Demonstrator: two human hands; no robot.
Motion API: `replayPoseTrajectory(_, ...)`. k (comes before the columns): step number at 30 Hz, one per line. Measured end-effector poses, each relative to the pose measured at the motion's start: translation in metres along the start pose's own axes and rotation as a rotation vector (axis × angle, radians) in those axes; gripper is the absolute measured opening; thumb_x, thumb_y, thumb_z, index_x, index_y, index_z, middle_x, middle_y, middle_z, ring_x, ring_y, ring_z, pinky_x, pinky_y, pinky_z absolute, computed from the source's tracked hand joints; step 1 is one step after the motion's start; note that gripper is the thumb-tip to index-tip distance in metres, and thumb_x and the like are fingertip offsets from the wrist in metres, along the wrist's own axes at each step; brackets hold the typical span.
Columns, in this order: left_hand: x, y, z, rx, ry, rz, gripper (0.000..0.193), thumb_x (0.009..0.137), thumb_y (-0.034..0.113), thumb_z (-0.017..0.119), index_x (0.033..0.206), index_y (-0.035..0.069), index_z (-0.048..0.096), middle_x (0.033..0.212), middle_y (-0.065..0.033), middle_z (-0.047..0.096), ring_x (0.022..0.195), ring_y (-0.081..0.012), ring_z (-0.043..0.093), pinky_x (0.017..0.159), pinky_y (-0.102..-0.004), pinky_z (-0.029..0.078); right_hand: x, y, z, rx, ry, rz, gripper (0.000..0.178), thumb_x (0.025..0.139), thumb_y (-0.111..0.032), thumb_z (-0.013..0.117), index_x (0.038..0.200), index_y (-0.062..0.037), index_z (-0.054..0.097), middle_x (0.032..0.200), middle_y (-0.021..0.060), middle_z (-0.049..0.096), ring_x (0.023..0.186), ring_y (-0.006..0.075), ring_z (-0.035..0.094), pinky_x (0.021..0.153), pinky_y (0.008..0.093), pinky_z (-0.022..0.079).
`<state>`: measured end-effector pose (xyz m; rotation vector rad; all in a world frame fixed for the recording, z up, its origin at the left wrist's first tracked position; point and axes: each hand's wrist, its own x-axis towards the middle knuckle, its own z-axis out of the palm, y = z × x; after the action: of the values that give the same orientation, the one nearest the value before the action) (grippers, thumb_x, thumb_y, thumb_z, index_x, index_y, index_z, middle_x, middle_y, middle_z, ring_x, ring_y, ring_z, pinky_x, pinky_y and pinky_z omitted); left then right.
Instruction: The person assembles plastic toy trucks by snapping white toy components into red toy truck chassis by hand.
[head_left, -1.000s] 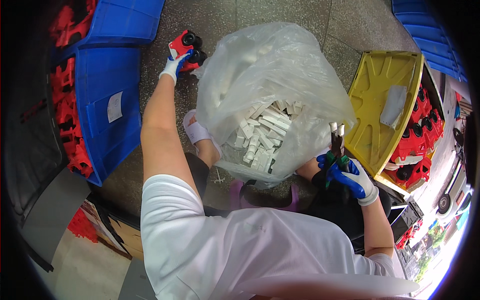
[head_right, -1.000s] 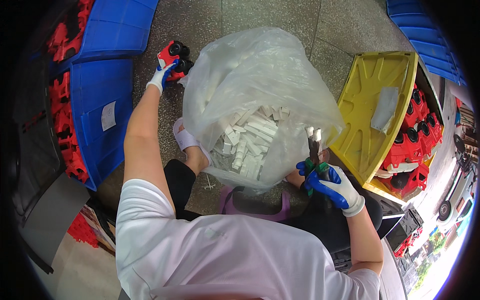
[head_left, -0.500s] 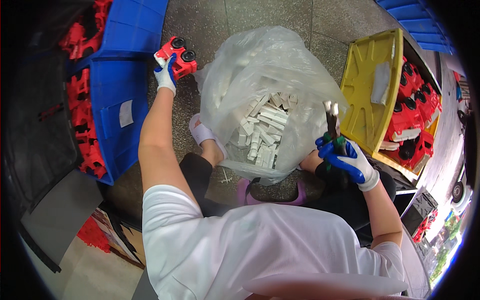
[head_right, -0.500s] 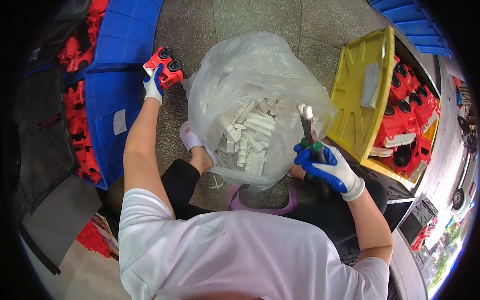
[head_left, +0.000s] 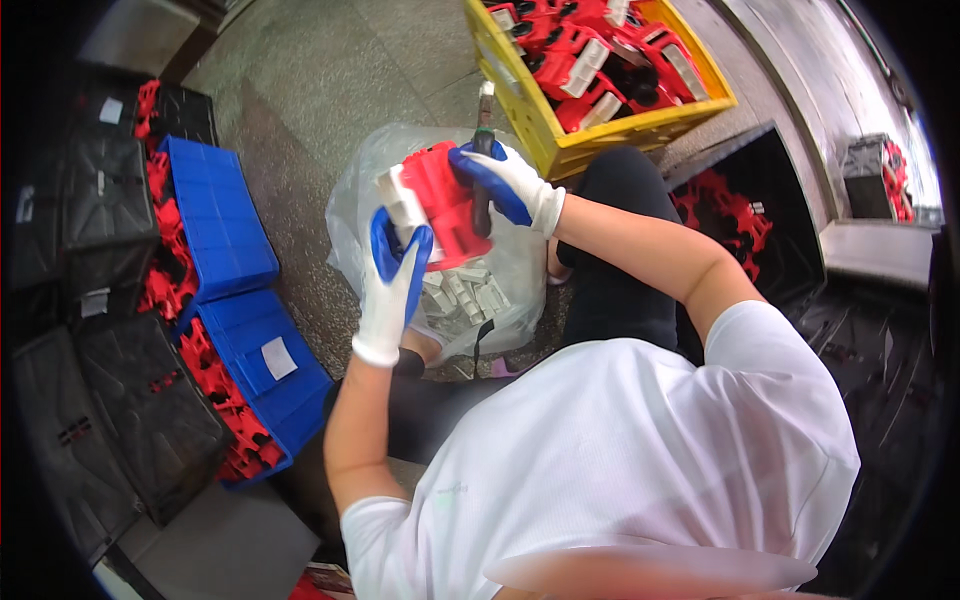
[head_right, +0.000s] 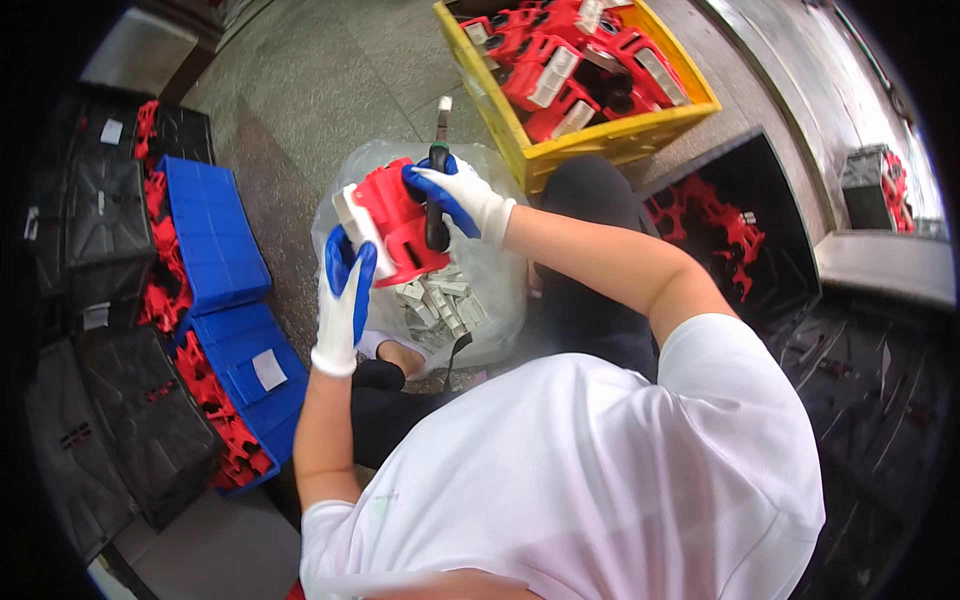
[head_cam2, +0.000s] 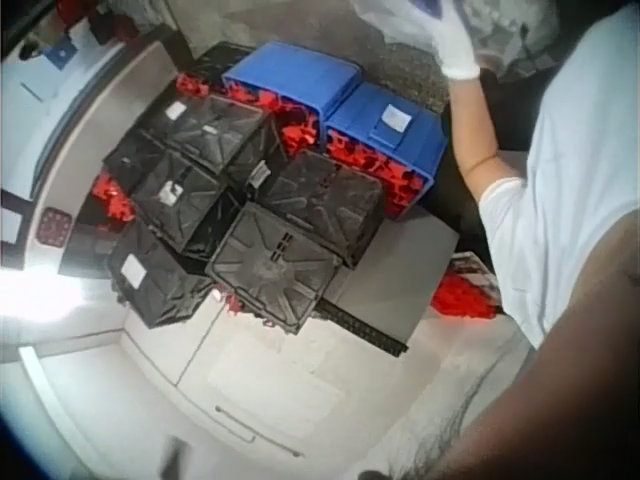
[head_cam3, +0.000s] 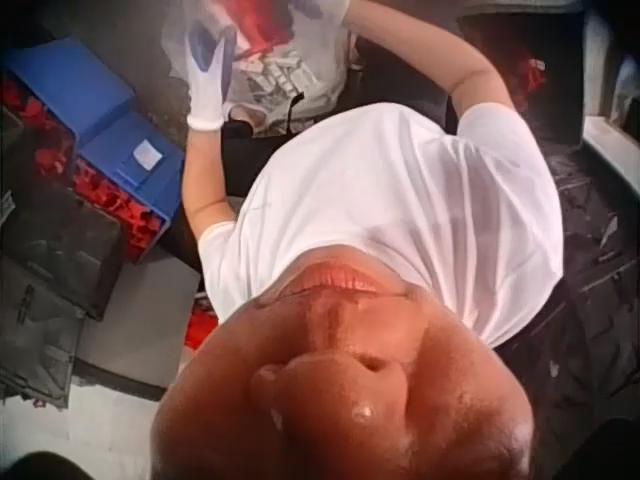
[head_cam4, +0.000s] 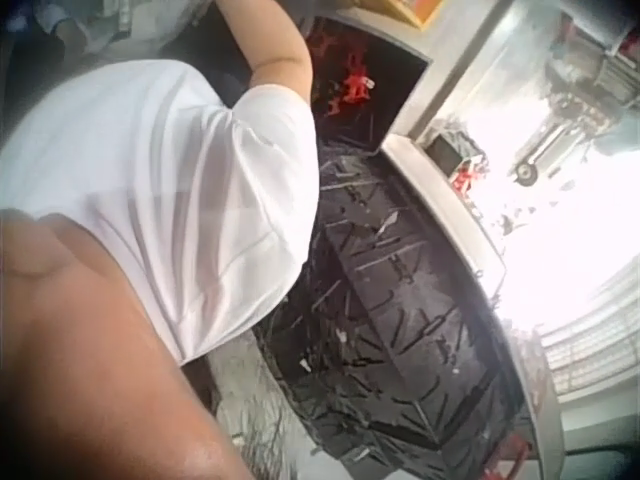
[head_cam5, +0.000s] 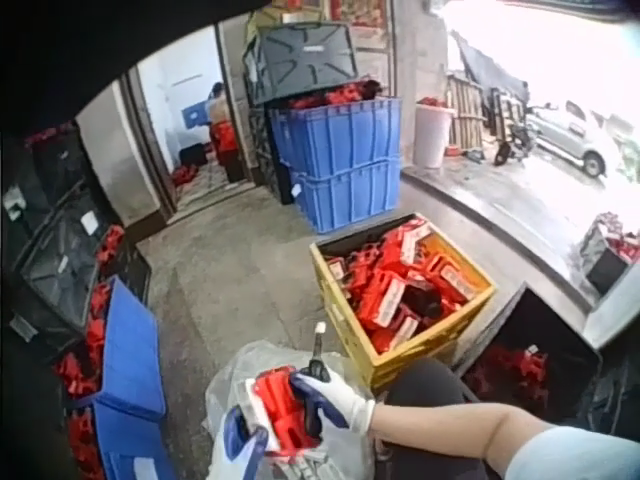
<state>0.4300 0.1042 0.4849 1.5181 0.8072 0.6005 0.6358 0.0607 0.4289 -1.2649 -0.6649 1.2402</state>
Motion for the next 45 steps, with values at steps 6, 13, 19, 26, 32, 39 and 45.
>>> replayPoseTrajectory(6, -0.061, -0.078, 0.021, 0.277, 0.083, 0.314, 0.072, 0.087, 0.021, 0.064, 0.145, 0.005, 0.025, 0.145, -0.0102, 0.035, 0.132, -0.0231, 0.035, 0.107, -0.0386, 0.033, -0.053, 0.024, -0.005, -0.270, -0.235, -0.859, 0.036, 0.083, -0.007, 0.064, 0.118, -0.0058, 0.056, 0.116, 0.0133, 0.059, 0.107, 0.0248, 0.058, 0.092, 0.0342, 0.047)
replayPoseTrajectory(13, -0.073, -0.087, 0.016, 0.704, -0.167, 0.342, 0.059, 0.089, 0.030, 0.060, 0.139, 0.007, 0.037, 0.131, -0.0128, 0.050, 0.119, -0.0292, 0.050, 0.100, -0.0457, 0.043, -0.082, 0.013, 0.001, 0.174, -0.175, -0.067, 0.027, 0.085, -0.026, 0.067, 0.099, -0.0028, 0.061, 0.088, 0.0049, 0.063, 0.082, 0.0138, 0.058, 0.076, 0.0283, 0.048)
replayPoseTrajectory(19, -0.052, -0.015, 0.035, -1.114, -0.528, -0.495, 0.077, 0.089, 0.053, 0.048, 0.147, 0.007, 0.025, 0.146, -0.0203, 0.034, 0.127, -0.0437, 0.040, 0.106, -0.0557, 0.034, -0.111, -0.066, -0.026, -0.048, -0.158, -0.156, 0.031, 0.083, -0.024, 0.071, 0.105, -0.0031, 0.061, 0.092, 0.0036, 0.062, 0.087, 0.0108, 0.057, 0.080, 0.0258, 0.046)
replayPoseTrajectory(26, -0.040, -0.057, 0.022, -1.256, -0.566, -0.437, 0.079, 0.088, 0.052, 0.049, 0.147, 0.005, 0.024, 0.141, -0.0269, 0.037, 0.129, -0.0419, 0.040, 0.112, -0.0538, 0.026, -0.156, -0.109, -0.075, -0.901, -0.258, -0.376, 0.047, 0.082, -0.034, 0.072, 0.116, -0.0045, 0.059, 0.104, 0.0087, 0.063, 0.097, 0.0170, 0.058, 0.090, 0.0285, 0.045)
replayPoseTrajectory(32, -0.032, -0.075, 0.020, -1.024, -0.279, -0.248, 0.052, 0.096, 0.018, 0.050, 0.145, 0.012, 0.032, 0.139, -0.0071, 0.046, 0.122, -0.0211, 0.051, 0.102, -0.0382, 0.042, -0.165, -0.127, -0.049, -0.874, -0.377, 0.329, 0.043, 0.085, -0.030, 0.068, 0.119, -0.0055, 0.057, 0.107, 0.0081, 0.061, 0.097, 0.0165, 0.057, 0.089, 0.0286, 0.045)
replayPoseTrajectory(39, -0.033, -0.058, 0.023, -0.716, -0.186, -0.137, 0.059, 0.089, 0.008, 0.059, 0.143, 0.008, 0.034, 0.135, -0.0058, 0.049, 0.122, -0.0170, 0.049, 0.101, -0.0319, 0.042, -0.151, -0.120, -0.061, -1.261, -0.386, 0.239, 0.052, 0.085, -0.043, 0.065, 0.120, -0.0062, 0.056, 0.112, 0.0120, 0.061, 0.101, 0.0225, 0.058, 0.092, 0.0317, 0.044)
replayPoseTrajectory(45, -0.027, -0.045, 0.036, -0.514, -0.184, -0.006, 0.067, 0.084, 0.007, 0.066, 0.143, 0.006, 0.033, 0.138, -0.0074, 0.045, 0.125, -0.0172, 0.045, 0.103, -0.0311, 0.039, -0.149, -0.122, -0.068, -1.391, -0.410, 0.187, 0.050, 0.085, -0.044, 0.065, 0.117, -0.0071, 0.058, 0.113, 0.0129, 0.060, 0.102, 0.0250, 0.059, 0.091, 0.0343, 0.046)
